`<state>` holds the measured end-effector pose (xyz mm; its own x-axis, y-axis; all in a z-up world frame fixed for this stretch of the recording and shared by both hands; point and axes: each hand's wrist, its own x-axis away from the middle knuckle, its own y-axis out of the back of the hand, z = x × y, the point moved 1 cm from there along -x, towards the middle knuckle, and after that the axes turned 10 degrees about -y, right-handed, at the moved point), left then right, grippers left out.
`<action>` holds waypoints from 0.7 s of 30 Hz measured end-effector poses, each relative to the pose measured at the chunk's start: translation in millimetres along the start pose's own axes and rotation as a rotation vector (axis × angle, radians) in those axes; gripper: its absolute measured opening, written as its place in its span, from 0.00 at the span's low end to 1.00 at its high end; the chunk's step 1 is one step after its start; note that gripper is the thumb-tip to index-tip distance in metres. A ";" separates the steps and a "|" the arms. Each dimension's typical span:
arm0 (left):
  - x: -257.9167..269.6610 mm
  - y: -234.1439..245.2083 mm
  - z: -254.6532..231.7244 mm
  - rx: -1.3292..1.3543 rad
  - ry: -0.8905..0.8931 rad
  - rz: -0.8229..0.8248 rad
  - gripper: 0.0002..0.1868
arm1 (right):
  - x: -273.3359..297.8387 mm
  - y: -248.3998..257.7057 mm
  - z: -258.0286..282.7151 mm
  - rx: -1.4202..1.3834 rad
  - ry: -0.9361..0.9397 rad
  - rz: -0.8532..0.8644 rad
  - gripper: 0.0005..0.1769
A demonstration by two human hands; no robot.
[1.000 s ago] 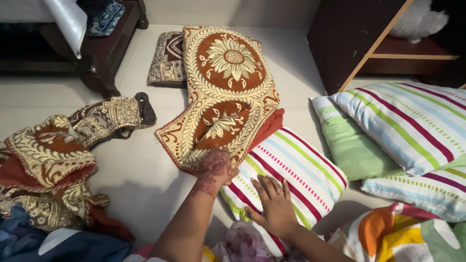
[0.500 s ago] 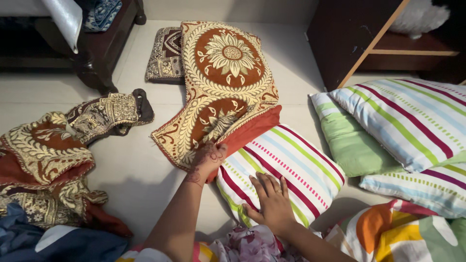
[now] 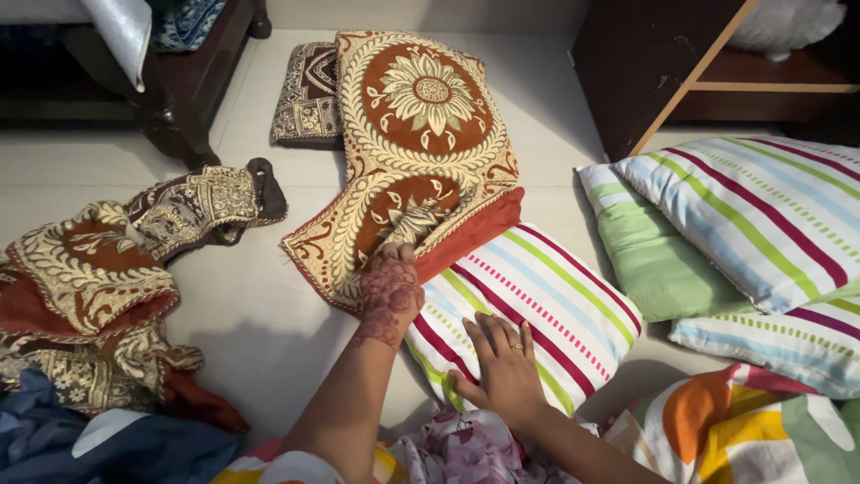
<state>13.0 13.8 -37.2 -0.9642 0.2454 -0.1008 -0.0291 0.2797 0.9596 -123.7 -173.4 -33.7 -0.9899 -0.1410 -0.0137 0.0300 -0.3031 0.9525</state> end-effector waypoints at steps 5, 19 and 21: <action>-3.1 -9.2 -13.4 -0.120 -0.001 0.055 0.39 | -8.4 9.8 14.3 -0.170 0.116 -0.075 0.42; -11.3 -11.2 -2.5 -0.242 0.053 -0.018 0.34 | -75.3 -13.6 30.0 -0.082 -0.010 0.121 0.44; -15.5 -3.8 -13.0 -0.209 0.048 0.003 0.35 | -83.3 -15.0 27.6 -0.081 0.009 0.023 0.42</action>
<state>24.6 -3.2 -35.9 -0.9757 0.2001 -0.0896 -0.0751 0.0792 0.9940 -45.6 -131.1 -38.4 -0.9875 -0.1572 0.0053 0.0647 -0.3752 0.9247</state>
